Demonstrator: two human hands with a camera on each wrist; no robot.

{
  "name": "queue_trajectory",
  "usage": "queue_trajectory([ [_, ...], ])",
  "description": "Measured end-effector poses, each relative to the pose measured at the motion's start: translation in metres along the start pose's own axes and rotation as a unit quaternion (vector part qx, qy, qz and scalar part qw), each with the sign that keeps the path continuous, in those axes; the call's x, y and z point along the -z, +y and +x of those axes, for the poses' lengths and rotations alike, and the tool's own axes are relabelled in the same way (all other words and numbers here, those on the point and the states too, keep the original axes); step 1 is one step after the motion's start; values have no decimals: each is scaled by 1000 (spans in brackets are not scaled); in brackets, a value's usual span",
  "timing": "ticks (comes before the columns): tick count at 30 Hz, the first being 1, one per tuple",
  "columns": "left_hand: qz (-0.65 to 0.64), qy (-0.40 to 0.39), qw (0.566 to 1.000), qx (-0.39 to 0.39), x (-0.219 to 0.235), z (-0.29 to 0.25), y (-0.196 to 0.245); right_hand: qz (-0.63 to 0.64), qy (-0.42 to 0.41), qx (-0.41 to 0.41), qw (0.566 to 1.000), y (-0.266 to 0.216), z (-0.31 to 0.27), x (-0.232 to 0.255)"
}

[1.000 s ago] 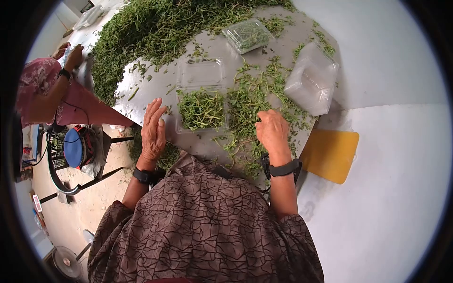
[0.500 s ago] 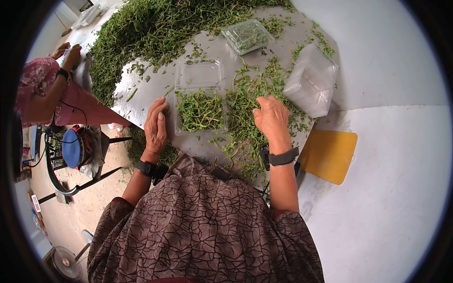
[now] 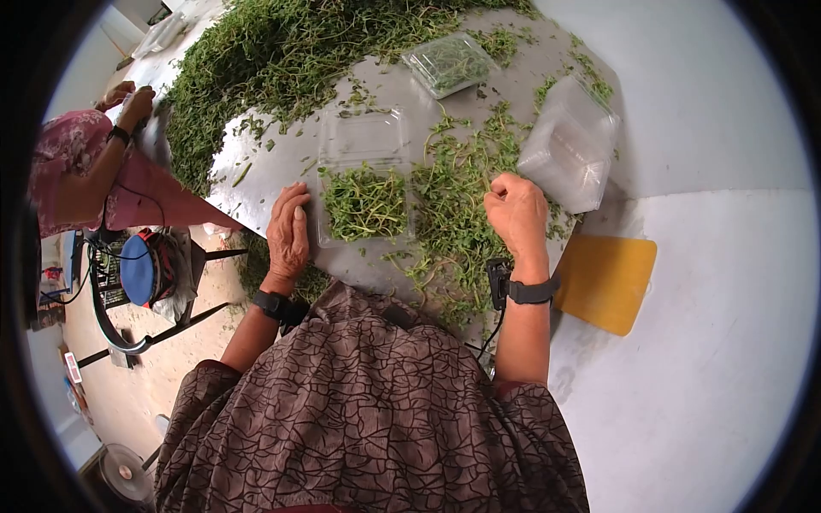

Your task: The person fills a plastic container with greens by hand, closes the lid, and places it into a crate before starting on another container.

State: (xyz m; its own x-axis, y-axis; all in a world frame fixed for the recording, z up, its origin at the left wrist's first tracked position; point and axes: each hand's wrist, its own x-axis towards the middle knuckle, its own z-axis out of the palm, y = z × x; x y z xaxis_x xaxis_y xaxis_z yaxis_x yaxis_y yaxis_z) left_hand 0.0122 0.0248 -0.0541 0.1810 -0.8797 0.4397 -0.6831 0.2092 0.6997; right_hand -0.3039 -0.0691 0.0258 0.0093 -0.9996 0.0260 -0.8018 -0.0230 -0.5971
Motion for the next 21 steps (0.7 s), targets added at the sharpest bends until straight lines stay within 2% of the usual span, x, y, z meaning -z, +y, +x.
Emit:
queue_trajectory([
  [1, 5, -2, 1000, 0, 0, 0, 0, 68, -14, 5, 998, 7, 0, 0],
  [2, 5, -2, 1000, 0, 0, 0, 0, 69, -14, 4, 998, 7, -1, 2],
  [4, 11, 0, 1000, -6, 0, 0, -2, 215, -63, -3, 975, 3, -4, 7],
  [9, 9, -1, 1000, -8, 1, 1, 0, 313, -96, -6, 945, -60, -13, 20],
  [14, 6, -3, 1000, -10, 1, 0, 0, 403, -149, -4, 903, -100, -18, -7],
  [16, 3, 3, 1000, -10, 1, 0, -1, 392, -177, -5, 903, -104, -21, -15],
  [18, -12, -7, 1000, -5, 1, 0, -2, 332, -157, -34, 930, -102, -27, -19],
  [21, -18, 1, 1000, -6, 1, -1, -2, 290, -125, -7, 949, -82, -29, -24],
])
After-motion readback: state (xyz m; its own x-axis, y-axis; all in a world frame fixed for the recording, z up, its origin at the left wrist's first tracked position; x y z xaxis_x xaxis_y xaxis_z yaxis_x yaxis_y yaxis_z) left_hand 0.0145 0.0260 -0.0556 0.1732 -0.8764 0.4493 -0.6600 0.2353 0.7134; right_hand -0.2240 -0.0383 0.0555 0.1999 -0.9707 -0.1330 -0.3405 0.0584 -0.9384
